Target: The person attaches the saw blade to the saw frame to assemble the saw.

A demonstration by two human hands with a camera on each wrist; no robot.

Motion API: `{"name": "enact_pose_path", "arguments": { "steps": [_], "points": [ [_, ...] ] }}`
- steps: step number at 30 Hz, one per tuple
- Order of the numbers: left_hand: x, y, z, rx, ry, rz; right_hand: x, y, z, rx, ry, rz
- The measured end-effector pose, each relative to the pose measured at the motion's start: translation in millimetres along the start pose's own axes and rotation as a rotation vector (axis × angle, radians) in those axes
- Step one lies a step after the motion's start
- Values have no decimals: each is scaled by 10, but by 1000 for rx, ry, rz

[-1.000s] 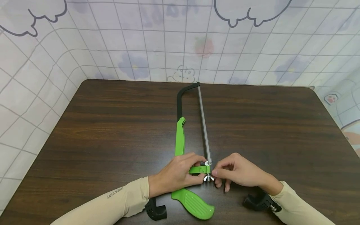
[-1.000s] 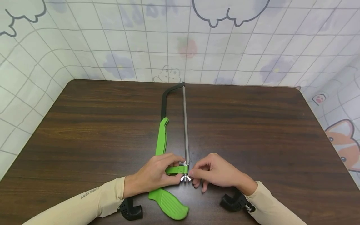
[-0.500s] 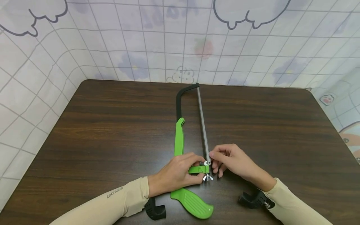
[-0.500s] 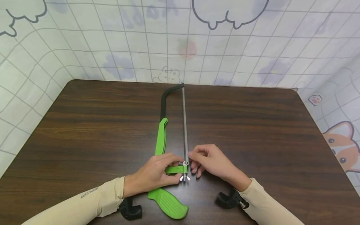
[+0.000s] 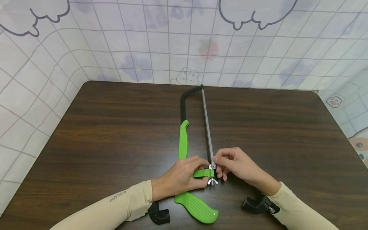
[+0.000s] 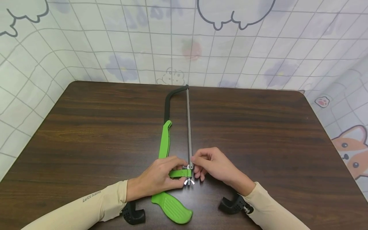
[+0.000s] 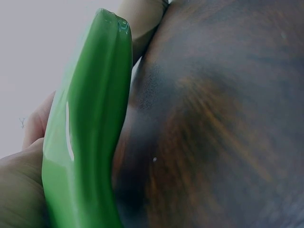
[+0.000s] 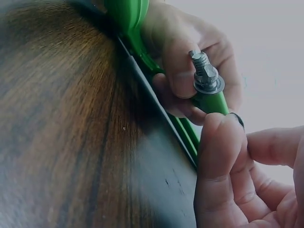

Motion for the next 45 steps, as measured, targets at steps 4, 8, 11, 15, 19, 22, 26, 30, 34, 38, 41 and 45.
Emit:
{"name": "enact_pose_path", "arguments": {
  "steps": [4,8,11,15,19,22,26,30,34,38,41,45],
  "points": [
    [0,1,-3,9,4,6,14,-6,7,-13,-5,-27],
    [3,0,1,21,11,9,35,5,12,-46,0,-42],
    [2,0,6,16,12,6,42,22,17,-63,0,-50],
    [-3,-2,11,14,19,11,42,40,24,-75,3,-61],
    [-6,-3,12,17,27,18,46,42,32,-83,15,-74],
    [-7,-3,11,18,31,18,49,43,41,-90,28,-74],
    [-8,-4,13,17,36,19,49,47,53,-106,50,-62],
    [-6,-7,17,16,41,23,47,45,63,-127,71,-49],
    [-6,-6,16,9,43,23,45,45,72,-143,86,-39],
    [-8,-1,14,-1,43,23,44,44,78,-152,97,-32],
    [-10,-2,15,3,48,29,44,45,80,-158,106,-31],
    [-6,-2,16,19,57,41,45,48,79,-168,124,-34]
  ]
}}
Point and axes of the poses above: each hand's wrist, its own x-axis towards the middle knuckle, its own z-axis out of the palm, y = z × x, the point moved 3 cm from there along x, towards the middle knuckle, and after that the axes turned 7 degrees about -y, right-handed, at the moved point
